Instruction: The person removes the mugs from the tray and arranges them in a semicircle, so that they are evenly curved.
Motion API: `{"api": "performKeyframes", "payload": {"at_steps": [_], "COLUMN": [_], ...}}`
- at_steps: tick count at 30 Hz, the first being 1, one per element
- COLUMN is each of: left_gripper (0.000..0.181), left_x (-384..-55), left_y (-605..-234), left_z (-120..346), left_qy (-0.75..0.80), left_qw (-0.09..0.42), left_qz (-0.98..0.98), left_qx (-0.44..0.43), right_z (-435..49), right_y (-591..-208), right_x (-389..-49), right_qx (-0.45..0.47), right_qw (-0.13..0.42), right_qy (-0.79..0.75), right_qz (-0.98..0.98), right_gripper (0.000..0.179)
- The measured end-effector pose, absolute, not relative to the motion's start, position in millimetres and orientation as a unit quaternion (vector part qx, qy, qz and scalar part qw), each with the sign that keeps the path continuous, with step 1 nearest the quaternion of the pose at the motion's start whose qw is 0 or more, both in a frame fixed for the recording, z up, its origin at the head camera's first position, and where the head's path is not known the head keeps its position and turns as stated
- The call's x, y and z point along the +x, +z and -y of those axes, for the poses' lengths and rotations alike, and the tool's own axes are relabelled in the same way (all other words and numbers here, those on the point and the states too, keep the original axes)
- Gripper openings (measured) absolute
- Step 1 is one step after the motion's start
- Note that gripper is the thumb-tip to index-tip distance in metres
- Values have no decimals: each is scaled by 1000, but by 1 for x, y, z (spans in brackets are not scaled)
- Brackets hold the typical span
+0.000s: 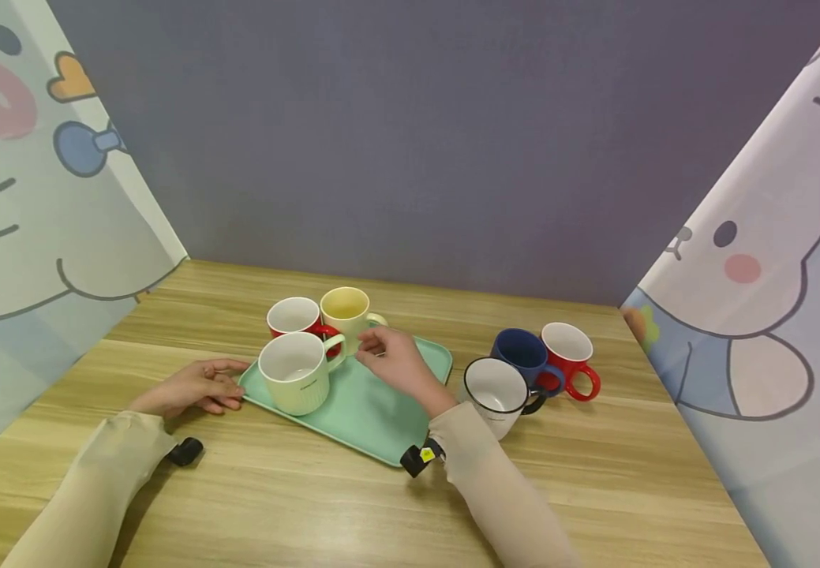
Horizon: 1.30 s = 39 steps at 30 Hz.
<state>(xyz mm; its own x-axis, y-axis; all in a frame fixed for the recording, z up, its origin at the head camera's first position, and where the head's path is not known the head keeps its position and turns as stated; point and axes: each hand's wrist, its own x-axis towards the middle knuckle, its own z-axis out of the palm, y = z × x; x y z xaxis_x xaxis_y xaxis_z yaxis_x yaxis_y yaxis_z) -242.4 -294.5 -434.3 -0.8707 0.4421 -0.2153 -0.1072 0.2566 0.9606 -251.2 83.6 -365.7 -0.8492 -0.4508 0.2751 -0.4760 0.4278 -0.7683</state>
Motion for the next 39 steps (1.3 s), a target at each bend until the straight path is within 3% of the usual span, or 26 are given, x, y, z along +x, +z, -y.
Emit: {"api": "performKeyframes", "payload": {"at_steps": [18, 26, 39], "left_gripper": [68, 71, 70], "left_x": [-243, -244, -240], "left_y": [-437, -436, -433], "left_z": [294, 294, 292], "left_qy": [603, 598, 601], "left_qw": [227, 228, 224], "left_qz": [-756, -760, -758], "left_qx": [114, 111, 114], "right_z": [-52, -53, -64], "right_y": [-389, -392, -392], "right_x": [-268, -271, -266], "right_qx": [234, 228, 247], "right_qw": [-16, -31, -120], "right_qy": [511, 504, 548], "right_qz": [827, 833, 790], "right_gripper": [30, 15, 19]}}
